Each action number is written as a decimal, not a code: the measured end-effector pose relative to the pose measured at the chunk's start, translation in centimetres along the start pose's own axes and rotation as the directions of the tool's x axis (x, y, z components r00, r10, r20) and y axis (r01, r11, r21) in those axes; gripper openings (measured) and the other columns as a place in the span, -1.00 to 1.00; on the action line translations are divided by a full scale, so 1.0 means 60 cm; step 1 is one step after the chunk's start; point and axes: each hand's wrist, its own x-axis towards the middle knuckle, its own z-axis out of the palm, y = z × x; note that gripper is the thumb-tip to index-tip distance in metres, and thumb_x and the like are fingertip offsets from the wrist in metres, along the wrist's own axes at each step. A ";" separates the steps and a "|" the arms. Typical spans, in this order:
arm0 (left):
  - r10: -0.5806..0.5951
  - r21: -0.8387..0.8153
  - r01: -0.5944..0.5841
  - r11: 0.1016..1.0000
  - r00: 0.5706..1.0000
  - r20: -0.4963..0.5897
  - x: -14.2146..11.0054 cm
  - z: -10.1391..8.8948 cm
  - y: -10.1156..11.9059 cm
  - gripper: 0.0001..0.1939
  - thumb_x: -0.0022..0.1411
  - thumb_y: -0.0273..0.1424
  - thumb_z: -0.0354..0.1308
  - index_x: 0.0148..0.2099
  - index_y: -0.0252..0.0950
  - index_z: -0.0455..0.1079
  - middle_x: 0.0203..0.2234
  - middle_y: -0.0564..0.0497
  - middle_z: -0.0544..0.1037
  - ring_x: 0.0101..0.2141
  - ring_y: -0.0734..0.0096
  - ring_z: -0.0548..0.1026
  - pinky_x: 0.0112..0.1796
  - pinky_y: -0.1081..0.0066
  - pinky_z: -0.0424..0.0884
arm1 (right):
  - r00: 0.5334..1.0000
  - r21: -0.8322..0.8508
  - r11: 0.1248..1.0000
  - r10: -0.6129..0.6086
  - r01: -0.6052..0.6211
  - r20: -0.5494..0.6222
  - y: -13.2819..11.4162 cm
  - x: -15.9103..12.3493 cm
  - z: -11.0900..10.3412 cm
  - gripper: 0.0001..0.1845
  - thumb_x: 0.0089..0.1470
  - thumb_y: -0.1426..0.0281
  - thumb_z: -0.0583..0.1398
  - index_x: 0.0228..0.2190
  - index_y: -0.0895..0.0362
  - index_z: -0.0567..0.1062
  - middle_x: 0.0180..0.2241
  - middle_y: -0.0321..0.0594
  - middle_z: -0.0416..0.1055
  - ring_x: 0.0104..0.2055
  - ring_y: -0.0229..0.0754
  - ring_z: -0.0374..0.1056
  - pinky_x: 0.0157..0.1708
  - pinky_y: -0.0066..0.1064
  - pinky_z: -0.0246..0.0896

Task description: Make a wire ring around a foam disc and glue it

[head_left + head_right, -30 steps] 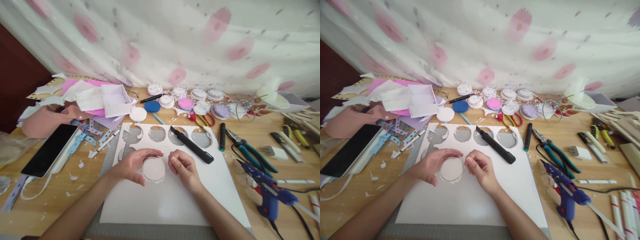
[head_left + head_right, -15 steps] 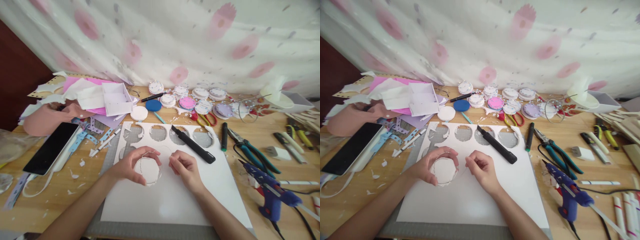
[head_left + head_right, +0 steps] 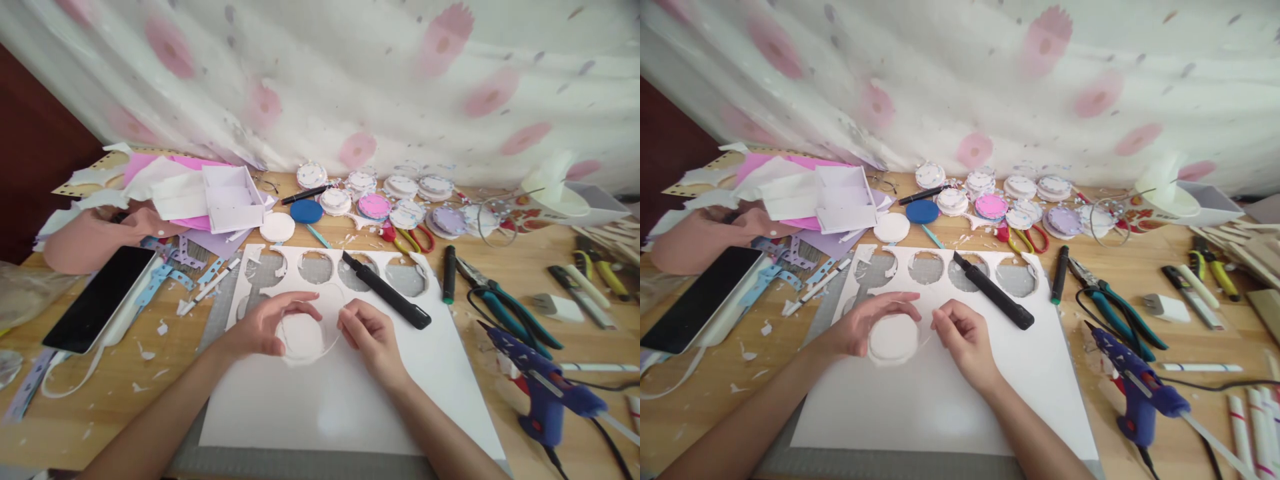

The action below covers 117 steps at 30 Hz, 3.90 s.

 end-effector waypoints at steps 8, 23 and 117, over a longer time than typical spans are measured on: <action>-0.006 -0.067 0.001 0.998 0.996 -0.085 -0.001 0.007 -0.005 -0.07 -0.18 -0.27 0.48 0.24 -0.20 0.17 -0.02 -0.22 0.44 -0.01 0.11 0.39 -0.04 0.21 0.28 | 0.998 0.102 0.994 0.030 -0.025 -0.047 0.004 0.005 0.003 -0.62 0.17 0.11 0.13 -0.50 0.13 0.36 -0.73 -0.46 0.08 -0.68 -0.39 -0.10 -0.65 -0.48 -0.22; -0.105 -0.419 0.021 0.908 0.978 -0.178 0.003 0.019 0.006 -0.54 0.34 -0.18 -0.11 0.13 -0.33 0.30 -0.21 -0.16 0.47 -0.28 0.20 0.49 -0.31 0.31 0.38 | 0.969 -0.122 0.990 0.101 -0.075 0.227 -0.002 0.005 0.008 -0.56 0.18 0.09 0.09 -0.52 0.15 0.45 -0.65 -0.36 0.17 -0.59 -0.33 0.04 -0.57 -0.46 -0.06; -0.055 0.231 0.098 0.968 0.981 -0.188 -0.013 0.023 0.009 -0.20 -0.03 -0.07 0.34 0.20 -0.19 0.17 0.03 -0.15 0.38 0.01 0.08 0.36 -0.05 0.29 0.31 | 0.968 0.088 0.979 0.162 -0.181 0.190 -0.010 0.006 0.013 -0.64 0.08 0.08 0.21 -0.44 0.12 0.34 -0.67 -0.41 0.27 -0.67 -0.38 0.14 -0.65 -0.53 0.07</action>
